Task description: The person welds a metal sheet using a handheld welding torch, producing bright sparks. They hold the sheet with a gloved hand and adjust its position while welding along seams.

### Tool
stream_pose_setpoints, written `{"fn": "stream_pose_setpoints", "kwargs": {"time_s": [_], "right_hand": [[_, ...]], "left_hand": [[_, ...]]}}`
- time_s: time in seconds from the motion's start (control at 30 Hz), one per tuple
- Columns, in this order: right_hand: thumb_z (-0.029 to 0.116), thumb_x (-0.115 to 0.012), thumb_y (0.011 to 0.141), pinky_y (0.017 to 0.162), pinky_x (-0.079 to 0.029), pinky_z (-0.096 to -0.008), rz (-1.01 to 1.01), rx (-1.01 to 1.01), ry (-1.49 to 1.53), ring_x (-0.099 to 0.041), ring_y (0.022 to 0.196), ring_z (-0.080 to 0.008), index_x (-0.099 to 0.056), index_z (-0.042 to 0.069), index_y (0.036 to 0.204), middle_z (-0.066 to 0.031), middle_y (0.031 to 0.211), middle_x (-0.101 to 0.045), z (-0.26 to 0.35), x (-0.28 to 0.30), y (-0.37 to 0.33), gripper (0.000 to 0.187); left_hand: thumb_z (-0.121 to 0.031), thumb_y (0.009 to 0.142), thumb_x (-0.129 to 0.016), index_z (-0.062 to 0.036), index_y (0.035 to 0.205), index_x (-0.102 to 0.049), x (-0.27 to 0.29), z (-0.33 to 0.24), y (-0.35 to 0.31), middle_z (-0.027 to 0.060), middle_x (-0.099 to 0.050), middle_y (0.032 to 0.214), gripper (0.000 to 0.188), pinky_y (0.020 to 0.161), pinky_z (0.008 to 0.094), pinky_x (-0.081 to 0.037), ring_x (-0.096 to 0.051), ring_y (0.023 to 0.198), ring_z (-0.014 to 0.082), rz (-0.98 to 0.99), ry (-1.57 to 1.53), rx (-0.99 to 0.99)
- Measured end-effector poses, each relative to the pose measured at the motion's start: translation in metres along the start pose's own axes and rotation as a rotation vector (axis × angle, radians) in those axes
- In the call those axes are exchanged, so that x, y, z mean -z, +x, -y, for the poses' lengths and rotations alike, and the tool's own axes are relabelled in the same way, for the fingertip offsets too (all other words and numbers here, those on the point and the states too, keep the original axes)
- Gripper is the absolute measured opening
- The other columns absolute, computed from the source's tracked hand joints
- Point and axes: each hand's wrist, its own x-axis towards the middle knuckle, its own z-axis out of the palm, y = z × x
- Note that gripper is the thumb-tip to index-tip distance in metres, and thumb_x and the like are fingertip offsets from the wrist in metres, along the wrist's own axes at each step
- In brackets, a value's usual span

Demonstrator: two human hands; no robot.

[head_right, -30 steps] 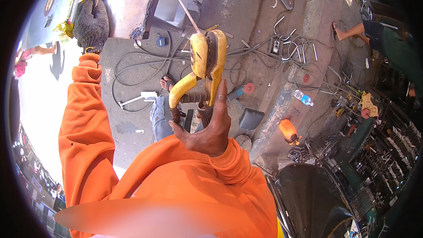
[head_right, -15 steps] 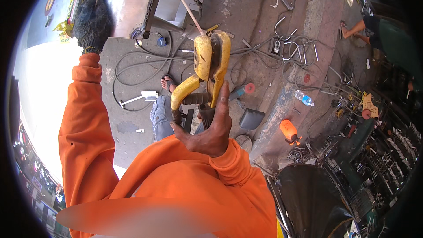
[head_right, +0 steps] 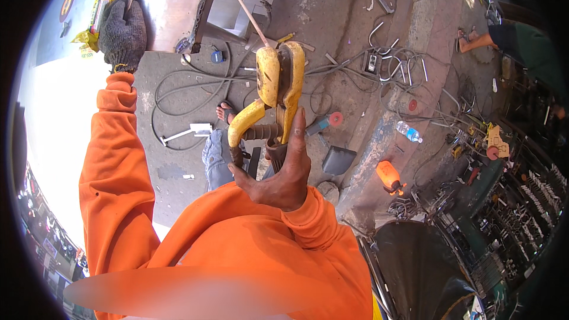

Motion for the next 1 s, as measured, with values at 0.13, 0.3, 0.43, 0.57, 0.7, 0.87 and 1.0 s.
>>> {"fn": "stream_pose_setpoints", "kwargs": {"time_s": [0.13,0.3,0.43,0.57,0.7,0.87,1.0], "right_hand": [[0.008,-0.087,0.072,0.091,-0.058,-0.0395,0.01,0.107,0.034,-0.072,0.11,-0.0332,0.001,-0.013,0.157,-0.0245,0.115,-0.07,0.002,-0.002,0.004,0.124],[0.005,-0.085,0.073,0.094,-0.057,-0.04,0.005,0.101,0.056,-0.072,0.111,-0.0339,0.003,-0.013,0.157,-0.0271,0.121,-0.068,0.002,-0.002,0.006,0.123],[0.004,-0.086,0.067,0.083,-0.056,-0.0336,0.026,0.121,0.046,-0.069,0.106,-0.0292,0.003,-0.009,0.159,-0.025,0.128,-0.058,-0.002,-0.002,0.005,0.129],[0.01,-0.089,0.069,0.09,-0.058,-0.0384,-0.007,0.038,0.016,-0.071,0.111,-0.0348,-0.002,-0.013,0.158,-0.0282,0.124,-0.064,-0.003,-0.001,-0.001,0.126],[0.012,-0.09,0.067,0.085,-0.06,-0.0362,-0.014,-0.001,0.031,-0.072,0.109,-0.0331,-0.003,-0.013,0.158,-0.0274,0.124,-0.064,-0.004,-0.002,-0.003,0.128],[0.01,-0.089,0.067,0.084,-0.058,-0.0341,0.008,-0.002,0.014,-0.07,0.105,-0.0292,-0.002,-0.011,0.159,-0.0251,0.126,-0.06,-0.003,-0.001,-0.002,0.128],[0.004,-0.086,0.066,0.084,-0.054,-0.0321,0.02,0.035,0.008,-0.063,0.106,-0.0239,0.0,-0.006,0.161,-0.019,0.131,-0.051,-0.005,0.0,-0.001,0.128]], "left_hand": [[-0.03,0.097,-0.065,-0.0066,0.11,-0.074,0.0,0.0,0.001,0.018,-0.072,0.11,0.028,0.095,0.0455,-0.053,-0.068,0.105,0.0384,-0.001,-0.066,-0.002],[-0.03,0.096,-0.064,-0.0067,0.108,-0.075,-0.002,0.002,0.0,0.0181,-0.072,0.11,0.028,0.096,0.0471,-0.052,-0.067,0.104,0.0405,-0.018,-0.075,-0.003],[-0.031,0.097,-0.063,-0.0069,0.107,-0.075,-0.003,0.004,0.0,0.0178,-0.072,0.11,0.029,0.096,0.0467,-0.052,-0.067,0.105,0.0405,-0.001,-0.102,0.008],[-0.031,0.097,-0.063,-0.0071,0.107,-0.075,-0.004,0.004,0.0,0.0177,-0.072,0.11,0.029,0.095,0.0471,-0.052,-0.067,0.104,0.0405,-0.006,-0.078,-0.009],[-0.03,0.097,-0.063,-0.0061,0.109,-0.074,-0.006,0.007,-0.001,0.0179,-0.072,0.111,0.028,0.095,0.0463,-0.052,-0.068,0.104,0.0393,-0.02,-0.066,-0.017],[-0.03,0.099,-0.066,-0.0067,0.118,-0.071,-0.008,0.009,-0.003,0.0179,-0.071,0.113,0.031,0.094,0.0443,-0.054,-0.068,0.105,0.0379,-0.065,-0.005,-0.105],[-0.04,0.099,-0.063,-0.0072,0.117,-0.071,-0.007,0.007,-0.006,0.0171,-0.07,0.116,0.039,0.094,0.0445,-0.054,-0.068,0.107,0.0381,0.004,0.067,-0.009]]}}
